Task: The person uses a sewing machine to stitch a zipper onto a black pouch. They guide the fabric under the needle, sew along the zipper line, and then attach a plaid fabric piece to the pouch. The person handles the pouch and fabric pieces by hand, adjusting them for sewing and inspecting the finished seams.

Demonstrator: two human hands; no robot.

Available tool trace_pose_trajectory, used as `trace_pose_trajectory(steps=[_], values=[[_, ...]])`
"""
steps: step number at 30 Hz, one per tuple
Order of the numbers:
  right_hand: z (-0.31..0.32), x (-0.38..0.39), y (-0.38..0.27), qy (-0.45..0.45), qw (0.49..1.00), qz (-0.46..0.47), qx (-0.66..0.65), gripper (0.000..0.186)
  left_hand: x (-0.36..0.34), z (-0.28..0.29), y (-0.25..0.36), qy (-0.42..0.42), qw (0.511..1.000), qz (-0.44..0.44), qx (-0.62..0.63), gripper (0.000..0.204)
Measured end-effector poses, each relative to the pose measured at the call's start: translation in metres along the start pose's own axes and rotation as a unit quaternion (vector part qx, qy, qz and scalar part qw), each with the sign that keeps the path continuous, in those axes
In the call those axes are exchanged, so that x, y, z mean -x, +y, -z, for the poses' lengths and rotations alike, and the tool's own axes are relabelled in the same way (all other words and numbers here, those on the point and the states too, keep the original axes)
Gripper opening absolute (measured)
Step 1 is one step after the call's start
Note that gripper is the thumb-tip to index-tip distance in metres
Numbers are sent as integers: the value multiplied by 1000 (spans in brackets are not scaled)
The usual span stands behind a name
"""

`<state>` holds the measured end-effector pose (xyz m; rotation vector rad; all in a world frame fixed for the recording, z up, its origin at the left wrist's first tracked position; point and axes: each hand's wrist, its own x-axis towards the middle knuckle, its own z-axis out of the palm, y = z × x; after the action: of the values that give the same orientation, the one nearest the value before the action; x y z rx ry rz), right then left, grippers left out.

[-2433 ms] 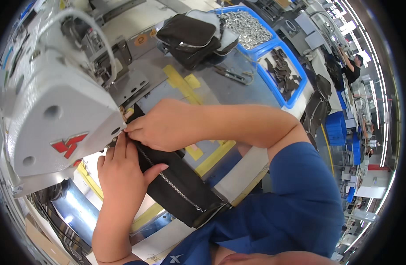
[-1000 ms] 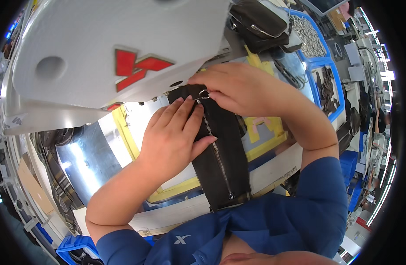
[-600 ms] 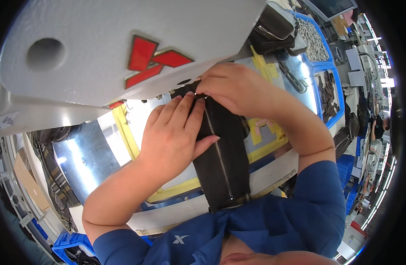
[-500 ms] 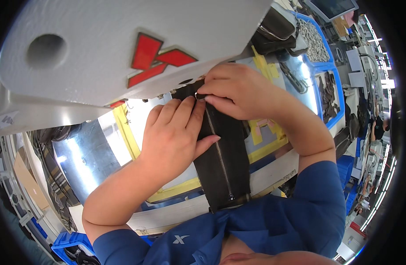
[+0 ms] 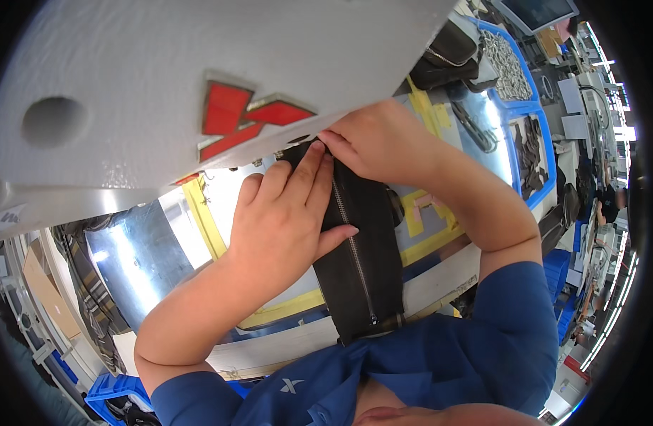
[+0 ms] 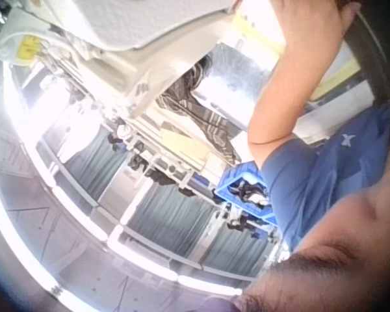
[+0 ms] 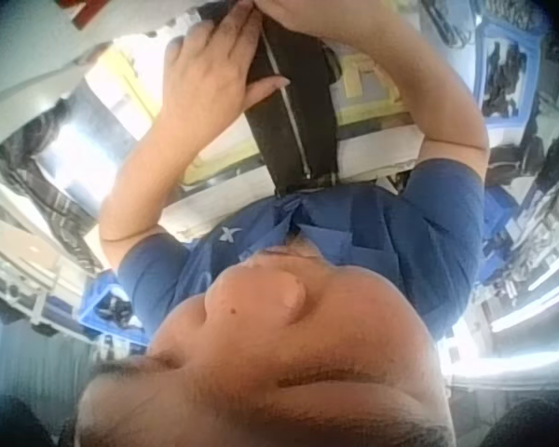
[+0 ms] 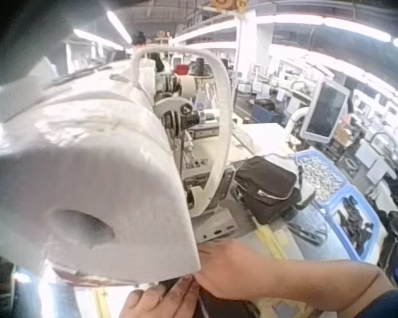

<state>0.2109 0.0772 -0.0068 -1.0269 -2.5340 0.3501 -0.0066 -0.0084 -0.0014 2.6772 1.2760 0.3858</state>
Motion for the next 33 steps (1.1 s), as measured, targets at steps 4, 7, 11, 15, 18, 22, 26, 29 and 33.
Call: trace_pose_trajectory(steps=[4,7,11,15,18,22,26,29,33], values=[[3,11,1,23,999,31,-14,11,-3,5,-3,-12,999,8,43,88],[10,23,-4,3,998,52,23,18,-5,6,-9,-12,996,9,85,86],[7,29,-8,2,995,73,61,25,-6,8,-9,-10,996,13,90,84],[5,28,-9,29,990,102,92,33,-6,5,-10,-7,997,11,82,82],[6,28,-10,15,992,90,90,32,-7,4,-10,1,996,9,86,80],[9,27,-12,-27,994,63,80,33,-6,3,-11,12,995,10,102,77],[9,26,-13,-24,993,71,87,36,-3,2,-12,33,995,4,95,75],[6,25,-13,-29,992,69,98,37,-4,4,-15,27,995,7,100,71],[5,24,-15,-33,993,58,96,37,-8,7,-17,19,991,18,134,67]])
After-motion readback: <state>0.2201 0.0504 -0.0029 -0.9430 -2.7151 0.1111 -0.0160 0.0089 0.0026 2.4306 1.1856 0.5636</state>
